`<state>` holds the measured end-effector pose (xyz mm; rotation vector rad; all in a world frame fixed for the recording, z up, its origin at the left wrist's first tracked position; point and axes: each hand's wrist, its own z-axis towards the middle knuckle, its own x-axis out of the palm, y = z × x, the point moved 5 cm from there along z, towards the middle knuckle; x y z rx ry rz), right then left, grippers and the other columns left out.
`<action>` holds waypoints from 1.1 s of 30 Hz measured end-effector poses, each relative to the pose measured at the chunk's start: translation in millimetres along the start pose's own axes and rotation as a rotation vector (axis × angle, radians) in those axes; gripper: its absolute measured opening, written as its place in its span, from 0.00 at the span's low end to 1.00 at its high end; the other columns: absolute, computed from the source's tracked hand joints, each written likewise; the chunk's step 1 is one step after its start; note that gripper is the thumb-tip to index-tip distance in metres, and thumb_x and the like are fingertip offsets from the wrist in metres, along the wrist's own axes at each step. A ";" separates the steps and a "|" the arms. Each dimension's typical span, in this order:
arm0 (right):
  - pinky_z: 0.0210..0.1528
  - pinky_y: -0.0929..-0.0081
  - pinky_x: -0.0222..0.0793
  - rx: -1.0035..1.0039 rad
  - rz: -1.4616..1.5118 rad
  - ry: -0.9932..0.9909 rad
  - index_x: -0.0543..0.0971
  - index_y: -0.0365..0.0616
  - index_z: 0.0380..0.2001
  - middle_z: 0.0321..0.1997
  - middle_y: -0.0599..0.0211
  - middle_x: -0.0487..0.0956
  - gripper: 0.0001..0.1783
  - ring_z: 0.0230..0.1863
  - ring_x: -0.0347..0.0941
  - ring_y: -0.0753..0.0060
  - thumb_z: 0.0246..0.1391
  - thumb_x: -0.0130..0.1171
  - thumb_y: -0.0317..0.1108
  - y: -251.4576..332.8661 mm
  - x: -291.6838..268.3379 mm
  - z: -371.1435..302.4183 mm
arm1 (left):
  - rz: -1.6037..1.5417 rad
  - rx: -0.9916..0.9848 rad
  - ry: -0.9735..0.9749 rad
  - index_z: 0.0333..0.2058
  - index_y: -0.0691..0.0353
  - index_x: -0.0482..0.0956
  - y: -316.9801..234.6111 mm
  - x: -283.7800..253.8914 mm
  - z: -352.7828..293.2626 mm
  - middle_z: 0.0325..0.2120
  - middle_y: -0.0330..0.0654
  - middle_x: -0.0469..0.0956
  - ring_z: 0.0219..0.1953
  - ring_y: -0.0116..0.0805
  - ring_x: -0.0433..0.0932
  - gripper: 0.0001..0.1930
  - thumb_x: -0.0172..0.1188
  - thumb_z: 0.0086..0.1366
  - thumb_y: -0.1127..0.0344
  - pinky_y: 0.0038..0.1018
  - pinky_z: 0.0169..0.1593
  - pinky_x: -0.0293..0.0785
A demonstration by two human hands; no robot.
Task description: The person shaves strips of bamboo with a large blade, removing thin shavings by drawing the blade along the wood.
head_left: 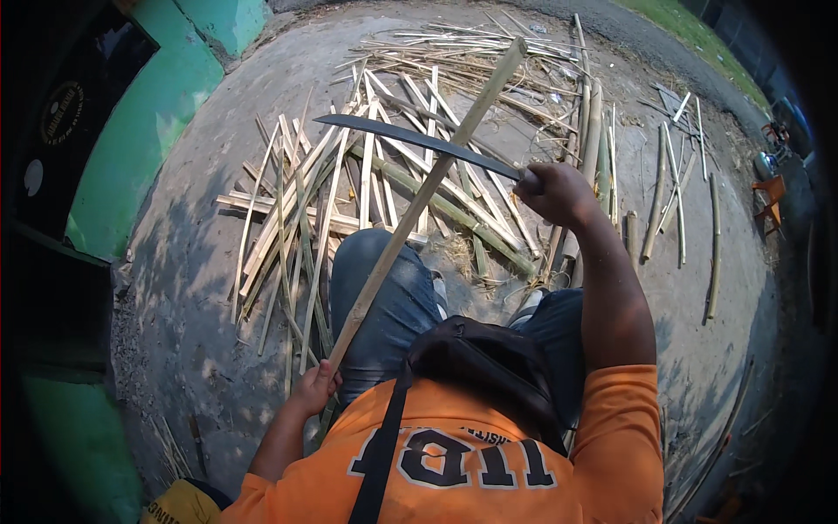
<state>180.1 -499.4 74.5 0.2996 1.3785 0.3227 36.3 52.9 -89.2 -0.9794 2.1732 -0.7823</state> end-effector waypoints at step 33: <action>0.34 0.50 0.77 -0.171 -0.034 -0.151 0.85 0.48 0.31 0.24 0.51 0.81 0.10 0.29 0.80 0.42 0.58 0.62 0.41 11.1 3.3 1.1 | -0.091 -0.004 0.043 0.31 0.61 0.75 1.3 3.6 4.8 0.19 0.31 0.65 0.22 0.24 0.63 0.44 0.30 0.71 0.21 0.24 0.30 0.61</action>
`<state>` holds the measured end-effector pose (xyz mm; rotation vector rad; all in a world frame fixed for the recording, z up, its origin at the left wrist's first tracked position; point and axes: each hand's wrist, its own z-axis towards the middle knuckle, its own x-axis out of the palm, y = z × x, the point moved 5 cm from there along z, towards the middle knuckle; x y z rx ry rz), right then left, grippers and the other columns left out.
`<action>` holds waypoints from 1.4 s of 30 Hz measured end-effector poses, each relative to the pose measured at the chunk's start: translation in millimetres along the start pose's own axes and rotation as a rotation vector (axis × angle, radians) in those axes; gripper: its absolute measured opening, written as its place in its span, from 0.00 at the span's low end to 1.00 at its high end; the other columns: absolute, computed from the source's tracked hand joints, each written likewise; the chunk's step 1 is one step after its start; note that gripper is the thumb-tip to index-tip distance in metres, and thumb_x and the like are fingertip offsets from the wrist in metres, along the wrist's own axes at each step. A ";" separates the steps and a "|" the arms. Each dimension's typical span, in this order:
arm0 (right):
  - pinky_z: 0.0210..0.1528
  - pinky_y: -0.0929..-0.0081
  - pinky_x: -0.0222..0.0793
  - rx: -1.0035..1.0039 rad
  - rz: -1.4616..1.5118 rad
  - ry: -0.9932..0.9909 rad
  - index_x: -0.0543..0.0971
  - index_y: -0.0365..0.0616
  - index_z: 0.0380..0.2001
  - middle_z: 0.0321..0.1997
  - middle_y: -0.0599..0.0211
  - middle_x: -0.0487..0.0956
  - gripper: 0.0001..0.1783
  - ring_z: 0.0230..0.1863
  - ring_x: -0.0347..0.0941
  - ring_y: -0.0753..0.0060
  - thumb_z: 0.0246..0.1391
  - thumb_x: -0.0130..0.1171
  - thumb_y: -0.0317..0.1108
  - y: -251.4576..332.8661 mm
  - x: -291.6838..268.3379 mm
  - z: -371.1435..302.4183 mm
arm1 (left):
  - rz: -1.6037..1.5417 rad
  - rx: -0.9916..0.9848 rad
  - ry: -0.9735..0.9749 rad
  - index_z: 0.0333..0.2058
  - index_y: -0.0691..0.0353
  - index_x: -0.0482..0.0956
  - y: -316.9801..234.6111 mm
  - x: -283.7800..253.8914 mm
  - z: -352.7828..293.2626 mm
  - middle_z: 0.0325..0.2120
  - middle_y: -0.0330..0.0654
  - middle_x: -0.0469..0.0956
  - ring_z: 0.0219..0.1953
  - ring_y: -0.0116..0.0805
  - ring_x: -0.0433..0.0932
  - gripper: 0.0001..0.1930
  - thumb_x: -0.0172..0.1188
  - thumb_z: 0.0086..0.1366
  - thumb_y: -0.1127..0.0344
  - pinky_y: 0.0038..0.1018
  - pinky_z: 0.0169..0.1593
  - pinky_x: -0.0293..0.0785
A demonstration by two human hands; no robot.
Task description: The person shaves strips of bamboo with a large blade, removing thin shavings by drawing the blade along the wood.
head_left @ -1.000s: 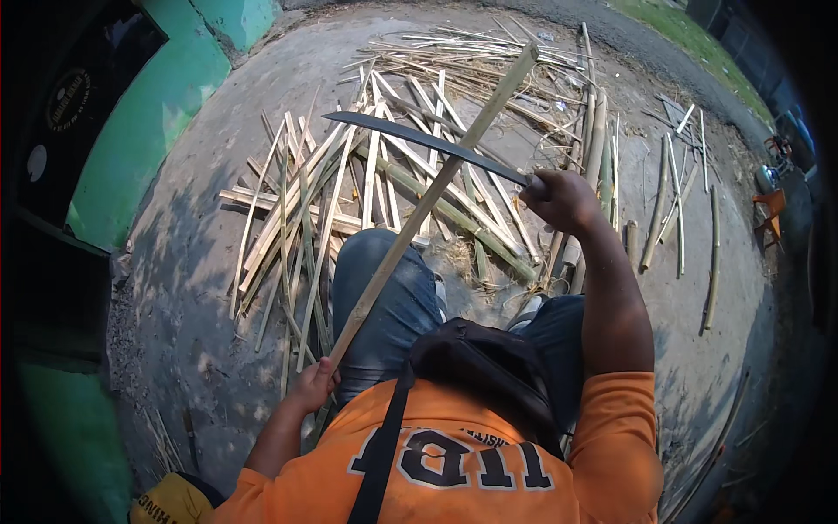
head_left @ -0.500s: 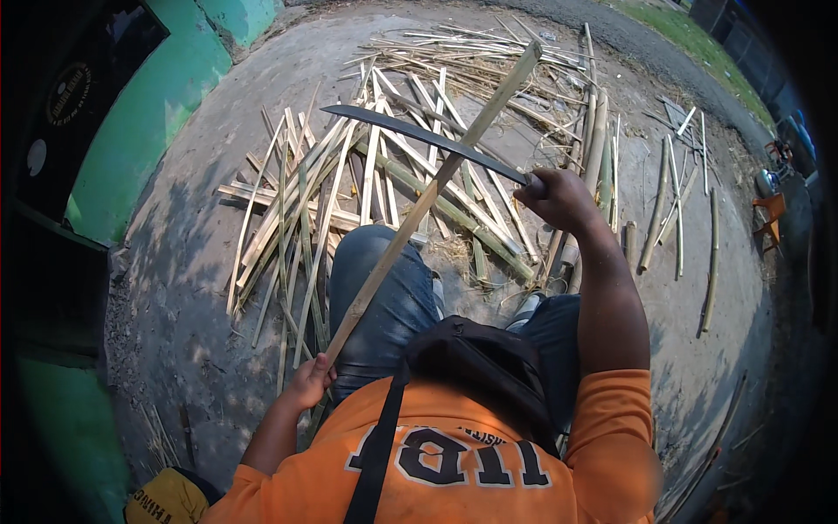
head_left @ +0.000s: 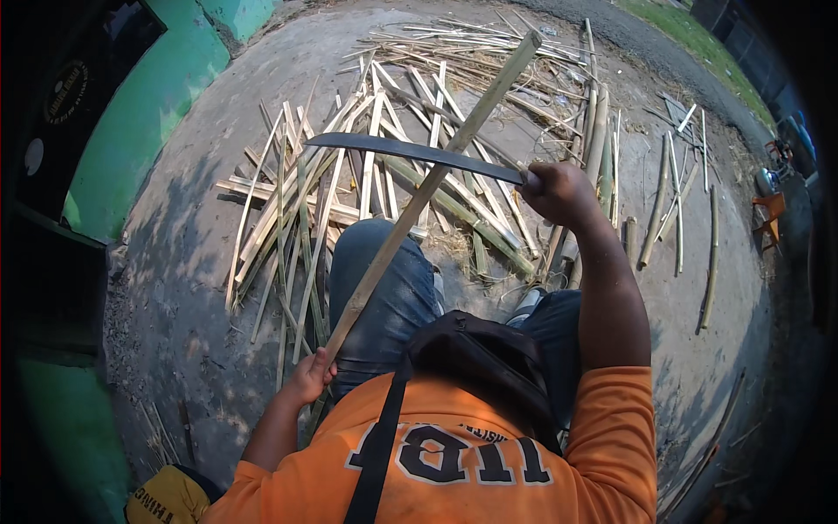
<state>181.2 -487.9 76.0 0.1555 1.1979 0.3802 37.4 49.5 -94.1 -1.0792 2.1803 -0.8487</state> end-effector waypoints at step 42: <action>0.42 0.48 0.77 0.217 0.009 0.137 0.85 0.49 0.35 0.32 0.50 0.84 0.11 0.36 0.81 0.40 0.60 0.60 0.43 -27.7 13.0 -1.9 | 0.022 -0.083 0.016 0.33 0.61 0.76 -15.8 0.4 -9.3 0.17 0.32 0.65 0.17 0.25 0.63 0.44 0.30 0.72 0.22 0.26 0.25 0.60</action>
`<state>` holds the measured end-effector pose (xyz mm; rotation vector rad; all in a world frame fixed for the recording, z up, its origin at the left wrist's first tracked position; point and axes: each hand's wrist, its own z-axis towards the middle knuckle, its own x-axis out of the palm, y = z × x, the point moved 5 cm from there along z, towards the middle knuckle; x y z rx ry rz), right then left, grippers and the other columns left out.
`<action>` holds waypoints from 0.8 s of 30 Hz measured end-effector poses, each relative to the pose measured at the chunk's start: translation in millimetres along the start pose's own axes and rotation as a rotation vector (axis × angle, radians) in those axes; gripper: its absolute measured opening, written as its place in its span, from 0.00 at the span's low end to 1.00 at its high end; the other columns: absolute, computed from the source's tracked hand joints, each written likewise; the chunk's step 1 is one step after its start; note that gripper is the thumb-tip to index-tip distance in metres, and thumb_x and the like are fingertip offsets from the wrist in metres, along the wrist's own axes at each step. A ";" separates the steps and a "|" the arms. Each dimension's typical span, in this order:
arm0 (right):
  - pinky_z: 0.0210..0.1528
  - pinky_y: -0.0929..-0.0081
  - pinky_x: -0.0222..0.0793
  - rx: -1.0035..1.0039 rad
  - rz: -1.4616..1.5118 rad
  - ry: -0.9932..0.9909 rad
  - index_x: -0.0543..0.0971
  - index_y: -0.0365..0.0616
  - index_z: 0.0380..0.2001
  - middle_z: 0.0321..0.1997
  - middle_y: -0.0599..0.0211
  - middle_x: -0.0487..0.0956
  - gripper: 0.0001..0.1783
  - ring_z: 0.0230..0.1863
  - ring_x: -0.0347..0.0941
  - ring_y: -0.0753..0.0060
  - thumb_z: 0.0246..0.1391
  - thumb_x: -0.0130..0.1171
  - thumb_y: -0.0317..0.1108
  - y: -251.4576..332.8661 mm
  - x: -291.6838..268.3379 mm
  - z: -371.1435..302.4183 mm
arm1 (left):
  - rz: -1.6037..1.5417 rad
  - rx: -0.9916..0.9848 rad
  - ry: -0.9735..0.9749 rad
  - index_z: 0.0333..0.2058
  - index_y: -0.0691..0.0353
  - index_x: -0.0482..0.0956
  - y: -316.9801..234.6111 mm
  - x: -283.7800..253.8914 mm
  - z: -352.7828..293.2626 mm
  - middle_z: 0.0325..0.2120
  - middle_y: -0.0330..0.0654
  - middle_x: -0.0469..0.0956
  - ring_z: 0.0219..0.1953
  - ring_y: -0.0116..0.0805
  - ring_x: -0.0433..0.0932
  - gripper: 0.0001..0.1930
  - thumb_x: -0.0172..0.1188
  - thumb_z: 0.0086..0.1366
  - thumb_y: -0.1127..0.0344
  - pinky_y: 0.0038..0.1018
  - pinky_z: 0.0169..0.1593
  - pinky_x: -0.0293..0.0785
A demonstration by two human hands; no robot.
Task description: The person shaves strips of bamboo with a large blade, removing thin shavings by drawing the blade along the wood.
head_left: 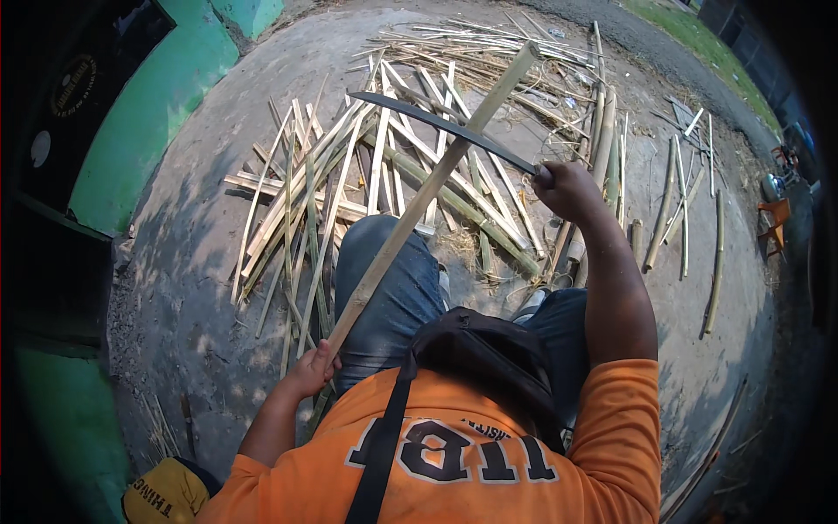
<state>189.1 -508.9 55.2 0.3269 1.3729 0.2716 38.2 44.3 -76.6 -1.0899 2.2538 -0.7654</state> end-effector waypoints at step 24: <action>0.38 0.50 0.74 0.001 -0.010 -0.079 0.84 0.45 0.32 0.27 0.47 0.80 0.10 0.33 0.78 0.38 0.59 0.61 0.39 4.9 -4.8 -2.9 | -0.041 0.016 0.023 0.33 0.60 0.74 6.5 -3.0 7.8 0.16 0.31 0.62 0.15 0.24 0.58 0.45 0.31 0.68 0.18 0.25 0.22 0.54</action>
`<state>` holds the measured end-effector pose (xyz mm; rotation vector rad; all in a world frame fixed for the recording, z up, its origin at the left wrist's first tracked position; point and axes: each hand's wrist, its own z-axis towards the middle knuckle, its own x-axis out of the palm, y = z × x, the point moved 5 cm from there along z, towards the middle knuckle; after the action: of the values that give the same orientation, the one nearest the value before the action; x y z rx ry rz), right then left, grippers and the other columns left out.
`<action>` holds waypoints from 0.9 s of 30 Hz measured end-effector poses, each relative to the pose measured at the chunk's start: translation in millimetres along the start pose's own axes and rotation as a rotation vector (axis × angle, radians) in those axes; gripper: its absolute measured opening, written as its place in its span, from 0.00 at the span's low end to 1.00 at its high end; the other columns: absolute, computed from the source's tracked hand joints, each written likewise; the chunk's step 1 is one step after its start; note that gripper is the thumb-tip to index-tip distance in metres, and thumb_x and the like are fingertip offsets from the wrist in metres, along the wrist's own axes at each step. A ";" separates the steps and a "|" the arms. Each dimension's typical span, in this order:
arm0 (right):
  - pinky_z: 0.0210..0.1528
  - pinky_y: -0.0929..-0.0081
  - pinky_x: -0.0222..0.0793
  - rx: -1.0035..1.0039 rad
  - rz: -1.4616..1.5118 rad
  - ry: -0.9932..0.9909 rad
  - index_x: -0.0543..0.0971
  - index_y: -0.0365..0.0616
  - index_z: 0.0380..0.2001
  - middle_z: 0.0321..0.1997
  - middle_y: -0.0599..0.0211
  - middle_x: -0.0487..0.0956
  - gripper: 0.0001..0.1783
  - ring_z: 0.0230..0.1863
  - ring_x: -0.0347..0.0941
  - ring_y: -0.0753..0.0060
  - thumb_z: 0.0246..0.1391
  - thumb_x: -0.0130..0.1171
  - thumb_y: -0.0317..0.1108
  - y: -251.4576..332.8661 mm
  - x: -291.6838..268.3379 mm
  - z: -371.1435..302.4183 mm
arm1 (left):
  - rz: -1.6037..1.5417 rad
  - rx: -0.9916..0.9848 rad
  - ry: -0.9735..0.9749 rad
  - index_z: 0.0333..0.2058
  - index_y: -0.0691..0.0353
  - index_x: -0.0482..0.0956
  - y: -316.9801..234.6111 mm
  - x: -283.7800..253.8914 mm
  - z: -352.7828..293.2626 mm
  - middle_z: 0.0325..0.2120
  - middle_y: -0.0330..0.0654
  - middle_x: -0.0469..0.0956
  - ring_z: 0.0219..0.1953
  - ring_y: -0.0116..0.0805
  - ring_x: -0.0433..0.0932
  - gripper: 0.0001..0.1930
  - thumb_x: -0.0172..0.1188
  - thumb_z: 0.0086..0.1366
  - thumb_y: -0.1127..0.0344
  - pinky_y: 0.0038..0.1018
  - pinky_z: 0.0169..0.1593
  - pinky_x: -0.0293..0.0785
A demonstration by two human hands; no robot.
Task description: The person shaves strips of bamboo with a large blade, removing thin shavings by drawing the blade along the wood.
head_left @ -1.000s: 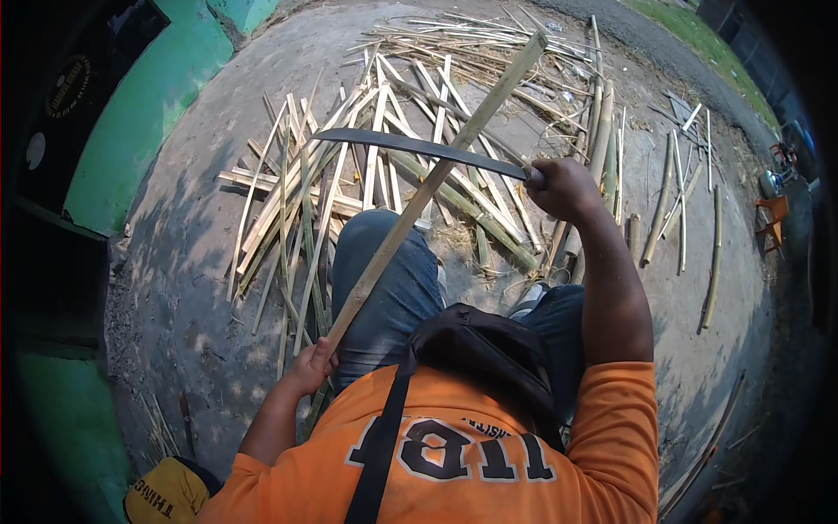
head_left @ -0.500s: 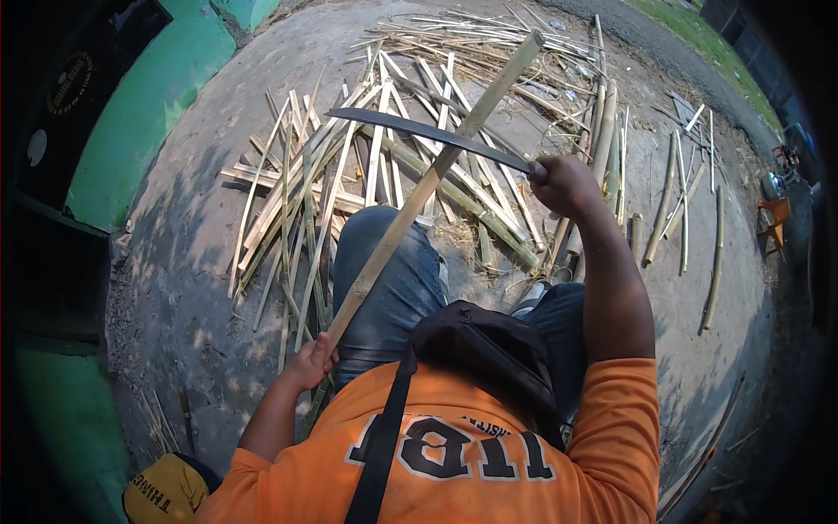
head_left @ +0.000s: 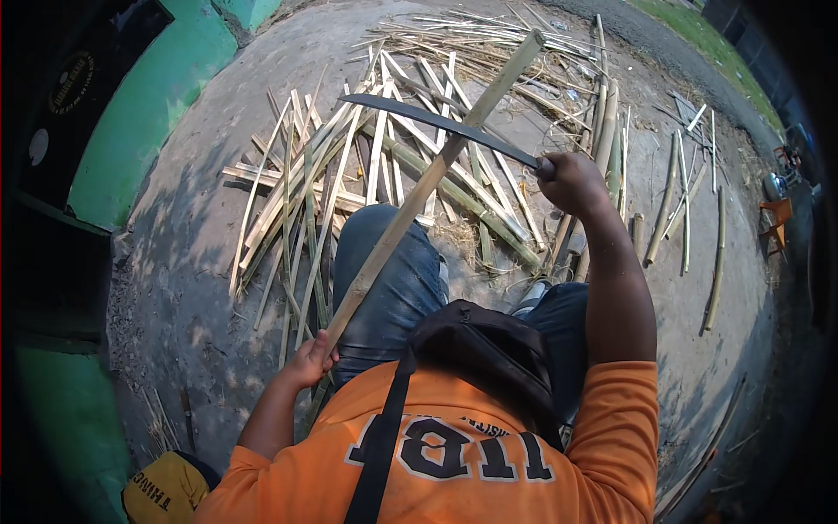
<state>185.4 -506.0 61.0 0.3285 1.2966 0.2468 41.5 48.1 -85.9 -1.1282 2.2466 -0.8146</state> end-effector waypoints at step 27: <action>0.45 0.49 0.78 0.071 -0.085 0.109 0.86 0.49 0.35 0.34 0.49 0.84 0.12 0.39 0.82 0.42 0.60 0.59 0.42 7.6 -7.3 2.7 | 0.088 0.051 -0.103 0.33 0.60 0.74 2.4 -1.5 -3.1 0.16 0.32 0.64 0.17 0.24 0.63 0.44 0.32 0.70 0.20 0.25 0.24 0.60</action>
<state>186.1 -501.8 71.1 0.3229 1.4255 0.1484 39.0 51.4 -85.2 -1.0172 2.1620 -0.7572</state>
